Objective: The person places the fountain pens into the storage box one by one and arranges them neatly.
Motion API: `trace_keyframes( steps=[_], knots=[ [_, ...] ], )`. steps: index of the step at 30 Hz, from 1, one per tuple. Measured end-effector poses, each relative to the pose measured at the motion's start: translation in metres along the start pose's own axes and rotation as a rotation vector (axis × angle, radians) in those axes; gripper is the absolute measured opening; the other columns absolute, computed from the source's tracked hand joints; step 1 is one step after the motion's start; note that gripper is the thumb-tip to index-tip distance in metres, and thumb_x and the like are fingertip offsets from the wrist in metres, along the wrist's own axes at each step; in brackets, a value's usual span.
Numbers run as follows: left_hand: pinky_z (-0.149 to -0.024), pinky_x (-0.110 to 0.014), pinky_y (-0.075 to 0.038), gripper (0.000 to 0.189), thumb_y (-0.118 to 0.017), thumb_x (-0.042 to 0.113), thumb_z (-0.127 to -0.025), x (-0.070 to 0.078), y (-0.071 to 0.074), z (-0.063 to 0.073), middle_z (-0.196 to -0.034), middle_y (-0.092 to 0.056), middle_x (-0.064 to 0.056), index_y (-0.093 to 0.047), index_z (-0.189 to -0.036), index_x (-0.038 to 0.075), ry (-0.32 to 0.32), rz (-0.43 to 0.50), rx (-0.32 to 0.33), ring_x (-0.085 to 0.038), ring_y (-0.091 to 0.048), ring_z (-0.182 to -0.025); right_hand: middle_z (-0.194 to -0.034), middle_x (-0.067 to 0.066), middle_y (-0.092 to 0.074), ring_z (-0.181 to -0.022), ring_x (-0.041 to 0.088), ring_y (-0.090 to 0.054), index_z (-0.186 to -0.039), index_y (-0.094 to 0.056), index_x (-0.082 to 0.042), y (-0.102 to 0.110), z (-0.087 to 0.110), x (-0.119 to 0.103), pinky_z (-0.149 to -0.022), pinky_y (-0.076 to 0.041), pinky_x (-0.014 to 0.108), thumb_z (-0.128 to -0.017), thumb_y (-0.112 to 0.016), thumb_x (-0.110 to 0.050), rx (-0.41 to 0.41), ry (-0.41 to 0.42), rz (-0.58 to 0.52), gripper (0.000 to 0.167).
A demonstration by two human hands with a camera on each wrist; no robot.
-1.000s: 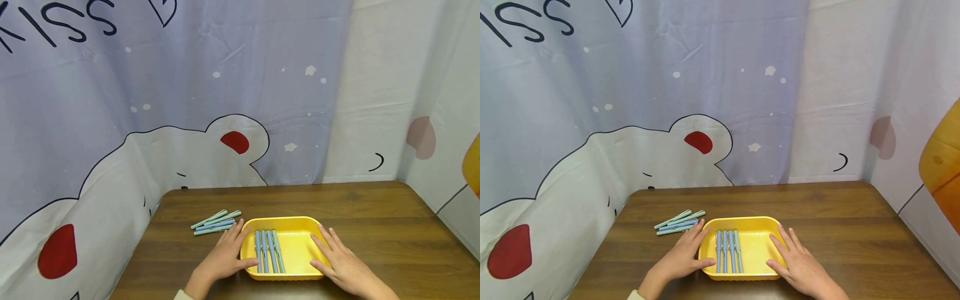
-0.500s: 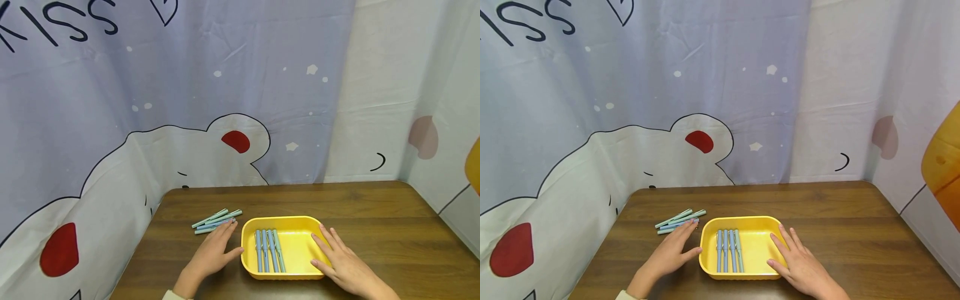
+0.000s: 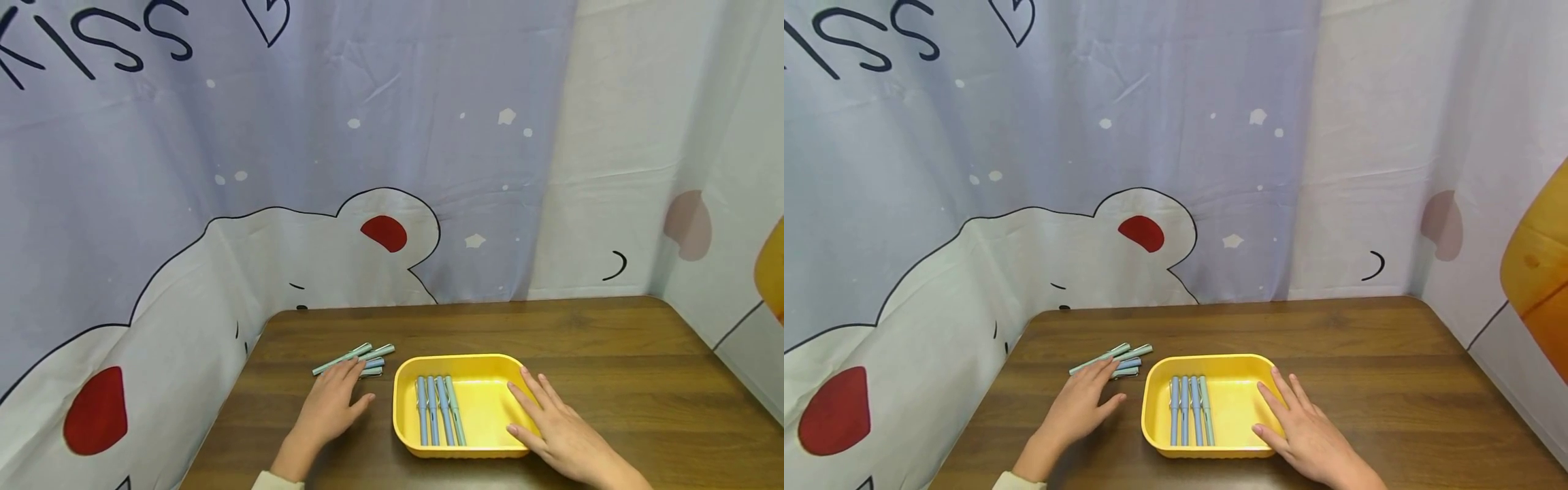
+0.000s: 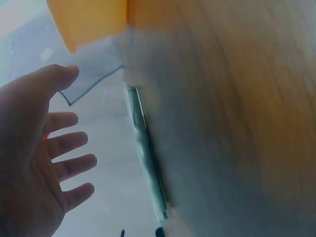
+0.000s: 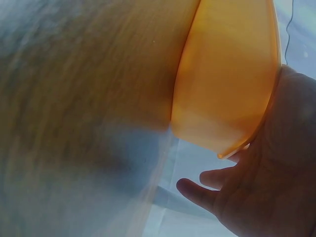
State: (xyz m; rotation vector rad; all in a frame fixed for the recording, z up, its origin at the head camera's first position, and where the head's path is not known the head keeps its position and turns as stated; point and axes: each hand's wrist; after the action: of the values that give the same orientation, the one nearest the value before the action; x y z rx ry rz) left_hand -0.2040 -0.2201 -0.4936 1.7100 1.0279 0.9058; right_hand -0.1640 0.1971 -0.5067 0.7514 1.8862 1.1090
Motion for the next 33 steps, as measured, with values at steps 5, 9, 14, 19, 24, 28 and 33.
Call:
trace_keyframes(
  steps=[5, 9, 14, 19, 24, 28, 33],
  knots=[
    [-0.111, -0.058, -0.039, 0.057, -0.071, 0.041, -0.094, -0.011, -0.004, 0.0, -0.138, -0.06, -0.015, -0.06, -0.139, 0.006, 0.031, -0.047, -0.026, -0.036, -0.054, -0.131, -0.163, 0.018, -0.029, -0.142, 0.053, -0.033, -0.152, -0.047, -0.014, 0.0, 0.0, 0.0, -0.098, -0.043, 0.069, -0.1, -0.06, -0.046, 0.002, 0.001, 0.001, 0.063],
    [-0.111, -0.058, -0.039, 0.054, -0.072, 0.039, -0.094, -0.021, -0.008, 0.0, -0.134, -0.063, -0.013, -0.062, -0.136, 0.006, 0.068, -0.066, -0.052, -0.035, -0.056, -0.129, -0.163, 0.018, -0.029, -0.142, 0.053, -0.034, -0.152, -0.048, -0.015, 0.0, 0.001, -0.001, -0.098, -0.043, 0.07, -0.1, -0.06, -0.046, 0.002, 0.0, 0.001, 0.062],
    [-0.11, -0.057, -0.041, 0.052, -0.075, 0.035, -0.092, -0.031, -0.012, 0.001, -0.13, -0.065, -0.013, -0.064, -0.134, 0.007, 0.096, -0.081, -0.082, -0.036, -0.058, -0.125, -0.164, 0.019, -0.028, -0.143, 0.053, -0.033, -0.153, -0.047, -0.014, 0.001, 0.0, -0.001, -0.097, -0.043, 0.071, -0.101, -0.059, -0.047, -0.007, -0.001, -0.002, 0.063],
    [-0.105, -0.055, -0.045, 0.05, -0.076, 0.033, -0.091, -0.036, -0.014, -0.001, -0.127, -0.066, -0.014, -0.065, -0.132, 0.008, 0.103, -0.091, -0.099, -0.036, -0.059, -0.121, -0.164, 0.019, -0.027, -0.143, 0.054, -0.032, -0.153, -0.046, -0.013, 0.001, 0.0, -0.001, -0.098, -0.042, 0.072, -0.101, -0.058, -0.048, -0.019, -0.005, -0.013, 0.064],
    [-0.098, -0.055, -0.05, 0.047, -0.078, 0.03, -0.09, -0.037, -0.016, -0.004, -0.125, -0.066, -0.014, -0.066, -0.13, 0.008, 0.116, -0.093, -0.11, -0.035, -0.059, -0.119, -0.165, 0.018, -0.026, -0.143, 0.053, -0.032, -0.154, -0.045, -0.014, 0.001, 0.0, -0.001, -0.098, -0.042, 0.072, -0.101, -0.057, -0.048, -0.024, -0.01, -0.021, 0.064],
    [-0.093, -0.055, -0.052, 0.045, -0.078, 0.029, -0.089, -0.037, -0.016, -0.006, -0.122, -0.065, -0.013, -0.067, -0.128, 0.008, 0.126, -0.092, -0.12, -0.035, -0.06, -0.117, -0.165, 0.018, -0.026, -0.143, 0.054, -0.031, -0.154, -0.045, -0.013, 0.0, 0.0, 0.0, -0.097, -0.042, 0.072, -0.101, -0.057, -0.049, -0.024, -0.011, -0.021, 0.064],
    [-0.088, -0.054, -0.053, 0.041, -0.08, 0.025, -0.087, -0.036, -0.017, -0.009, -0.115, -0.066, -0.011, -0.07, -0.123, 0.008, 0.11, -0.115, -0.11, -0.034, -0.061, -0.112, -0.164, 0.019, -0.027, -0.142, 0.054, -0.032, -0.153, -0.046, -0.013, 0.002, 0.0, -0.001, -0.095, -0.043, 0.073, -0.101, -0.058, -0.047, -0.021, -0.009, -0.024, 0.064]
  ],
)
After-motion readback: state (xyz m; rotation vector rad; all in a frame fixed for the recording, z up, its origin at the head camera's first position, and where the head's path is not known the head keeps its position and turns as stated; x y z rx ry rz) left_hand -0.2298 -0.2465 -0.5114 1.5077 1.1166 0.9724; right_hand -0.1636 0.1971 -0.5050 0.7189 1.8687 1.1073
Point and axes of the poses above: each hand's wrist, its own z-axis away from the middle knuckle, its own y-axis out of the back of the hand, x = y × z
